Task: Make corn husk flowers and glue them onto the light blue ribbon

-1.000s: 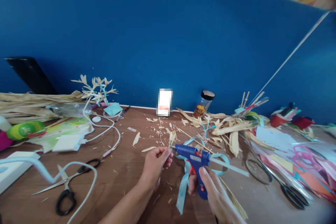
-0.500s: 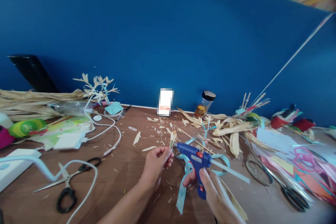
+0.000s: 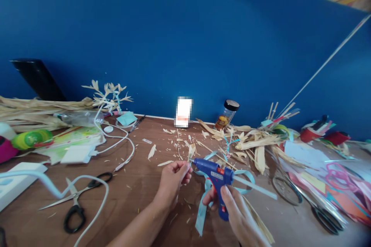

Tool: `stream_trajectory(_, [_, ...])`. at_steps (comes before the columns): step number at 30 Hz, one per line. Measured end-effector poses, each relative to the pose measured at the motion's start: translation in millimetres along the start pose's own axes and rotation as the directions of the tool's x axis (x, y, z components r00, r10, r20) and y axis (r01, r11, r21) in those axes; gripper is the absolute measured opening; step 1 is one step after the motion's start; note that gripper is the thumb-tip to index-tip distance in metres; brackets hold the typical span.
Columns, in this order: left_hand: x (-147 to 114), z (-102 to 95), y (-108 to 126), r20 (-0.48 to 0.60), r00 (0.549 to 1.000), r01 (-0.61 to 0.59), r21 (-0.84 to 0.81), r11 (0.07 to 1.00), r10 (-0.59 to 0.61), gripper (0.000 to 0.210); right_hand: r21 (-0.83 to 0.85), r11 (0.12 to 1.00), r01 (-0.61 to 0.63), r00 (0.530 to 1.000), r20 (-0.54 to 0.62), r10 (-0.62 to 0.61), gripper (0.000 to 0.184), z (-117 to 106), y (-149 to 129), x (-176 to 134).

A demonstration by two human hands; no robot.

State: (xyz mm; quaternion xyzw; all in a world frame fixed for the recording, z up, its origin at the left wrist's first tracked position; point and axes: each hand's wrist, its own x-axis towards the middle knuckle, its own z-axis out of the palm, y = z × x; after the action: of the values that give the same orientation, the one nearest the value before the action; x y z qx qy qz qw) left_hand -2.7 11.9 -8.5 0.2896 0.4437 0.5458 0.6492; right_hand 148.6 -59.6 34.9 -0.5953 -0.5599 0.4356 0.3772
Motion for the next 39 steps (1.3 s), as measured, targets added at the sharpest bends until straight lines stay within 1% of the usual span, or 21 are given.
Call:
stream_trajectory(3, [0.6,0.2,0.2,0.006,1.000,0.003,0.002,1.000,-0.003,0.023,-0.010,1.000,0.005,1.000,-0.011,-0.005,0.052,1.0,-0.8,0.2])
stream_trajectory(9, [0.3,0.1,0.9,0.000,1.000,0.016,0.006,1.000,-0.016,0.022,-0.054,0.997,0.047,0.999,0.017,-0.046,0.054,-1.9,-2.3,2.7])
stream_trajectory(11, [-0.3,0.5,1.5,-0.002,1.000,0.019,0.006,1.000,-0.019,0.022,-0.063,0.997,0.043,0.999,0.011,-0.042,0.055,-2.0,-3.1,2.2])
stream_trajectory(17, [-1.8,0.7,3.0,-0.007,1.000,0.006,0.012,1.000,-0.006,0.022,0.001,1.000,0.018,1.000,0.004,-0.018,0.052,0.1,-2.4,2.1])
stream_trajectory(22, [-0.4,-1.1,0.2,0.015,1.000,0.005,0.004,1.000,-0.005,0.023,-0.098,0.992,0.083,0.996,0.021,-0.081,0.053,-1.1,2.1,5.1])
stream_trajectory(24, [-0.2,-0.8,0.1,0.010,1.000,0.007,-0.004,1.000,-0.007,0.023,-0.115,0.990,0.079,0.997,0.028,-0.076,0.054,-1.4,2.9,4.7])
stream_trajectory(26, [-0.6,-0.1,1.0,-0.003,1.000,0.008,0.000,1.000,-0.008,0.022,-0.079,0.996,0.045,0.999,0.023,-0.044,0.054,-0.9,2.5,3.5])
stream_trajectory(28, [-1.1,0.3,2.1,-0.016,1.000,0.010,0.006,1.000,-0.010,0.021,-0.005,1.000,0.016,1.000,0.003,-0.016,0.052,0.1,1.5,2.4])
stream_trajectory(33, [-1.1,-0.7,2.5,-0.024,0.999,0.023,0.019,1.000,-0.022,0.022,0.162,0.987,-0.019,0.999,-0.038,0.025,0.048,0.2,-0.4,3.2])
stream_trajectory(36, [-1.4,-0.9,2.7,-0.027,1.000,0.016,0.025,1.000,-0.016,0.023,0.196,0.980,-0.032,0.998,-0.043,0.041,0.048,-2.3,1.5,5.2])
stream_trajectory(39, [-2.7,-0.3,4.2,-0.032,0.999,0.024,0.037,0.999,-0.023,0.023,0.190,0.981,-0.038,0.997,-0.056,0.050,0.049,-5.0,4.9,8.1])
